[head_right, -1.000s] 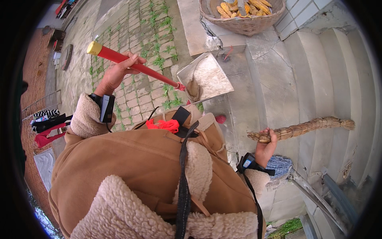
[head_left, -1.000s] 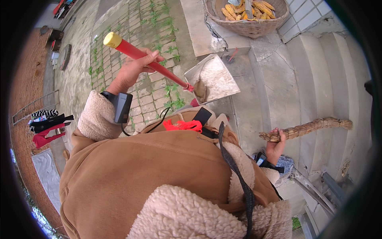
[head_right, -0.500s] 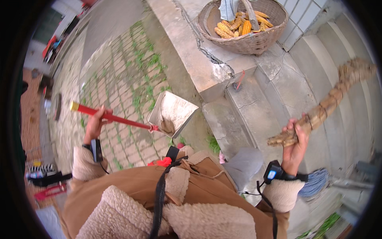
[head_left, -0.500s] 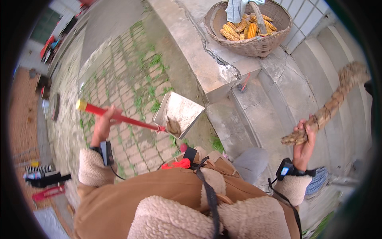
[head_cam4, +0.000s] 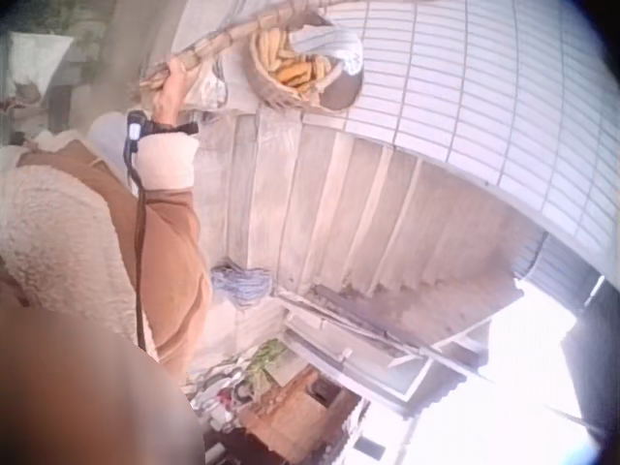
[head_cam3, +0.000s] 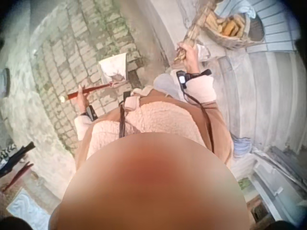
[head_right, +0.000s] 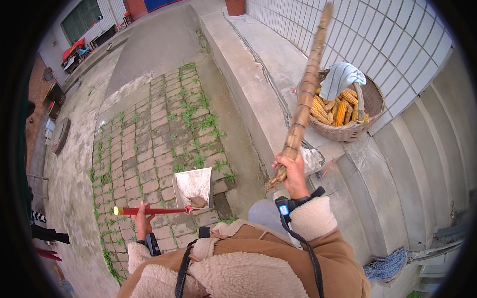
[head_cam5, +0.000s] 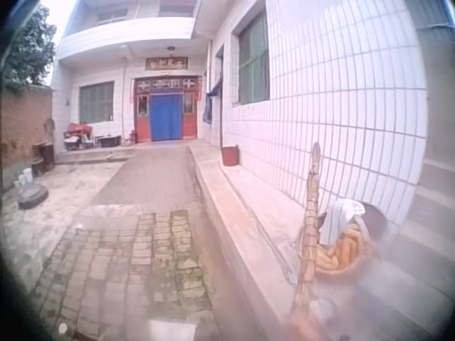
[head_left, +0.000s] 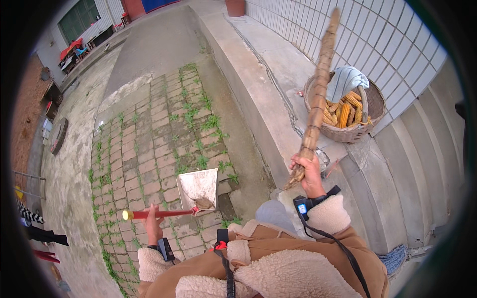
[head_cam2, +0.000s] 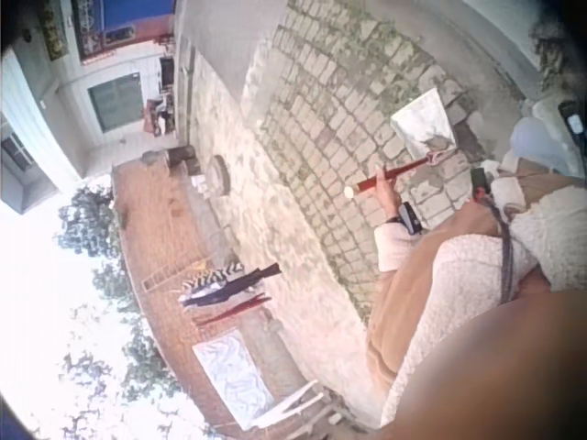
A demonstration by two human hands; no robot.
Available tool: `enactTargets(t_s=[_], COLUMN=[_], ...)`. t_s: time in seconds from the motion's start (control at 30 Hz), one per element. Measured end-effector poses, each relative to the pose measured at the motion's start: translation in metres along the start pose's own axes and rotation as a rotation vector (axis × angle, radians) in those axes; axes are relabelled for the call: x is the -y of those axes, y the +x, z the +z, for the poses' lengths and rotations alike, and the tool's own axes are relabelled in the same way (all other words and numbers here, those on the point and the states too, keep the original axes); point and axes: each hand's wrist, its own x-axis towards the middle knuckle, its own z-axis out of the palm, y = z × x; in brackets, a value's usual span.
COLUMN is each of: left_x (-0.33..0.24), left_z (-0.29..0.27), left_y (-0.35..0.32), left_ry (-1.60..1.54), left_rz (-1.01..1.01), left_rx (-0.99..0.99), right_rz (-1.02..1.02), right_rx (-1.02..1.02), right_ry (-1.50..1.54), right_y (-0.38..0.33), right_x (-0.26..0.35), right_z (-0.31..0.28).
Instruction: The person sweeps debris from a concrete courtyard and tiled steps into a dustpan using a broom. They move between areas, sweep along edges and stairs, and collect the debris into the dustpan.
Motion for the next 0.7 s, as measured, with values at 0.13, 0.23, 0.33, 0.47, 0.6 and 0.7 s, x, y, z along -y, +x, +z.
enactTargets(t_s=[0.13, 0.23, 0.33, 0.47, 0.6, 0.7], left_x=[-0.017, -0.043, -0.081, -0.124, -0.175, -0.202], left_z=[0.012, 0.036, 0.074, 0.139, 0.194, 0.231], left_y=[0.061, 0.105, 0.150, 0.207, 0.269, 0.313], left_ry=[0.043, 0.048, 0.045, 0.014, 0.073, 0.101], left_rz=[0.000, 0.037, 0.002, -0.059, -0.097, -0.136], left_rx=[-0.092, -0.231, -0.262, -0.413, -0.499, -0.501], right_rz=[0.109, 0.183, 0.217, 0.137, 0.108, 0.163], right_rx=[0.039, 0.000, -0.092, -0.156, -0.331, -0.376], right_ry=[0.072, 0.085, 0.125, 0.160, 0.293, 0.369], right_y=[0.109, 0.201, 0.309, 0.461, 0.593, 0.672], right_x=[-0.048, -0.062, -0.053, -0.031, -0.025, -0.026], right_z=[0.050, 0.065, 0.075, 0.084, 0.111, 0.137])
